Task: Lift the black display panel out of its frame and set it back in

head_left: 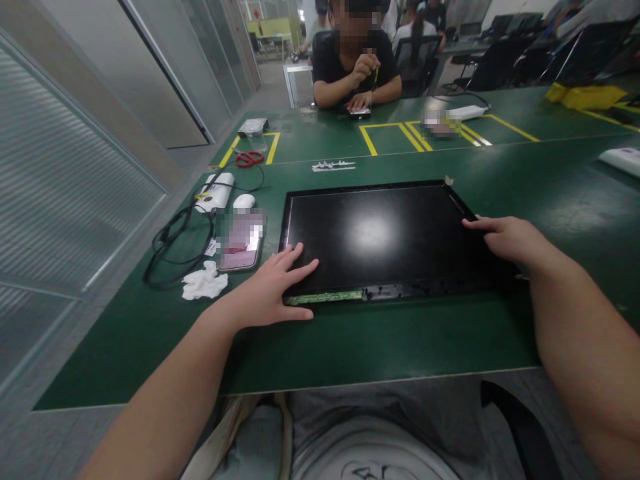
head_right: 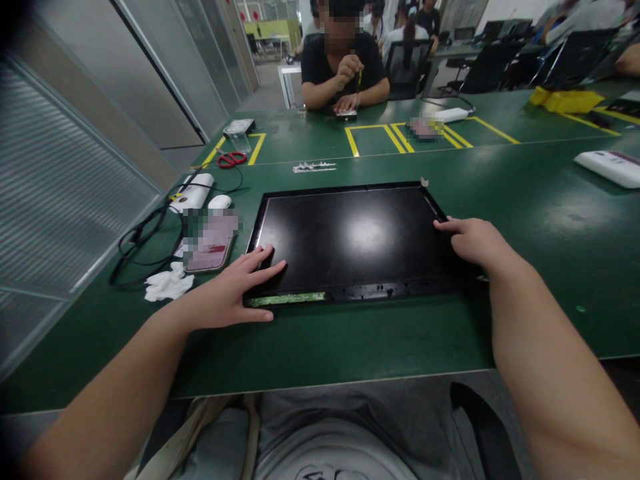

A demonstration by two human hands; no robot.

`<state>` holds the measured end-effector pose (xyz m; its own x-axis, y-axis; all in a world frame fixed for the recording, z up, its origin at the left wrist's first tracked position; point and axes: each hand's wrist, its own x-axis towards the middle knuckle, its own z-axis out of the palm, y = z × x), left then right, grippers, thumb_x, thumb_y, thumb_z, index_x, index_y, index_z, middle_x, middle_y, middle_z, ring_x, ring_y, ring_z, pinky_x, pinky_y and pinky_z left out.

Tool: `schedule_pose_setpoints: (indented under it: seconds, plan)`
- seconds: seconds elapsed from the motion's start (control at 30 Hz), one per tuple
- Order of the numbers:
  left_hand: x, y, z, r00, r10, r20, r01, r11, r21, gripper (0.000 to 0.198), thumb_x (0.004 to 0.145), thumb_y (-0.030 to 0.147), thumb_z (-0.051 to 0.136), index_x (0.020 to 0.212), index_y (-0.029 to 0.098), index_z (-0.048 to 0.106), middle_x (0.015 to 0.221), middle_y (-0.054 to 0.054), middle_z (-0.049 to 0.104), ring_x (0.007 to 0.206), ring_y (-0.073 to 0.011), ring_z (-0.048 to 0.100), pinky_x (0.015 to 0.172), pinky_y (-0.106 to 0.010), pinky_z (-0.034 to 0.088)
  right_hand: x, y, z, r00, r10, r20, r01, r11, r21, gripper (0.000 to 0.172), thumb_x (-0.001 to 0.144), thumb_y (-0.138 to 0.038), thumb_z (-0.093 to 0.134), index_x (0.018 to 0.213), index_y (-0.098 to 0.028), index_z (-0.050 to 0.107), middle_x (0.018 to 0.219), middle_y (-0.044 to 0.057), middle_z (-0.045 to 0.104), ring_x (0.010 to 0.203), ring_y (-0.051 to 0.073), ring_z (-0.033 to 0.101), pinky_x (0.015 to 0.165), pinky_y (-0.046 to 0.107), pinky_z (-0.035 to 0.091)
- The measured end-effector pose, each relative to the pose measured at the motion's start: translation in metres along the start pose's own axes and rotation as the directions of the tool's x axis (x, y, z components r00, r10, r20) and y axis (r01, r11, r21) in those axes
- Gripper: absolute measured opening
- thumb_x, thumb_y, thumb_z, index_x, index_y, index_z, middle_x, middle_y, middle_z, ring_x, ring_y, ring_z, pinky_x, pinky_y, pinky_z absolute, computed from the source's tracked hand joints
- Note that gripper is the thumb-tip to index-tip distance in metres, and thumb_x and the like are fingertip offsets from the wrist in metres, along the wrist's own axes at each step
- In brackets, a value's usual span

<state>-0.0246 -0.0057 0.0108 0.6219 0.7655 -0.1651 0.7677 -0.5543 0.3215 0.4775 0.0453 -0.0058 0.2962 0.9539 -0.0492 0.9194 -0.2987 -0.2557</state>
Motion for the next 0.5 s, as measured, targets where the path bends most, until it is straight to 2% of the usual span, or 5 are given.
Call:
schedule_pose_setpoints:
  seconds: [0.13, 0.27, 0.33, 0.4, 0.5]
  plan:
    - [0.000, -0.005, 0.002, 1.000, 0.005, -0.026, -0.006, 0.999, -0.033, 0.100, 0.081, 0.066, 0.079, 0.164, 0.024, 0.043, 0.177, -0.023, 0.017, 0.162, -0.0472, 0.017, 0.126, -0.065, 0.024, -0.004, -0.004, -0.003, 0.999, 0.036, 0.009, -0.036, 0.998, 0.043, 0.063, 0.077, -0.008, 0.054, 0.130, -0.031, 0.079, 0.152, 0.000, 0.063, 0.141, 0.029, 0.058, 0.121, 0.042, 0.044]
    - [-0.002, -0.002, -0.001, 0.998, -0.014, -0.064, 0.009, 0.996, -0.085, 0.103, 0.077, 0.070, 0.080, 0.162, 0.023, 0.048, 0.178, -0.022, 0.015, 0.162, -0.0491, 0.012, 0.126, -0.067, 0.023, -0.003, 0.000, -0.004, 0.996, 0.080, 0.034, -0.083, 0.990, 0.115, 0.063, 0.079, -0.013, 0.055, 0.135, -0.030, 0.076, 0.150, 0.002, 0.065, 0.133, 0.030, 0.065, 0.114, 0.044, 0.050]
    - [-0.001, 0.001, -0.002, 0.991, -0.062, -0.119, 0.052, 0.995, -0.083, 0.098, 0.082, 0.071, 0.075, 0.161, 0.021, 0.048, 0.178, -0.022, 0.012, 0.163, -0.0486, 0.008, 0.126, -0.068, 0.022, -0.001, 0.004, -0.004, 0.996, 0.081, 0.023, -0.084, 0.979, 0.185, 0.064, 0.080, -0.018, 0.057, 0.143, -0.028, 0.070, 0.145, 0.005, 0.069, 0.128, 0.030, 0.067, 0.112, 0.045, 0.051]
    - [0.000, 0.002, -0.002, 0.971, -0.145, -0.190, 0.133, 0.988, -0.075, 0.087, 0.093, 0.067, 0.062, 0.163, 0.017, 0.045, 0.178, -0.023, 0.014, 0.163, -0.0463, 0.008, 0.127, -0.067, 0.020, 0.001, 0.009, -0.004, 0.997, 0.078, -0.003, -0.075, 0.964, 0.254, 0.068, 0.081, -0.023, 0.059, 0.149, -0.024, 0.065, 0.140, 0.007, 0.072, 0.128, 0.029, 0.067, 0.114, 0.044, 0.049]
    - [0.004, -0.002, 0.003, 0.933, -0.262, -0.248, 0.254, 0.965, -0.064, 0.076, 0.103, 0.055, 0.048, 0.163, 0.010, 0.041, 0.173, -0.027, 0.027, 0.163, -0.0436, 0.016, 0.128, -0.064, 0.022, 0.007, 0.019, -0.002, 0.997, 0.076, -0.027, -0.065, 0.959, 0.276, 0.067, 0.081, -0.026, 0.060, 0.147, -0.019, 0.065, 0.138, 0.010, 0.073, 0.129, 0.028, 0.067, 0.115, 0.042, 0.047]
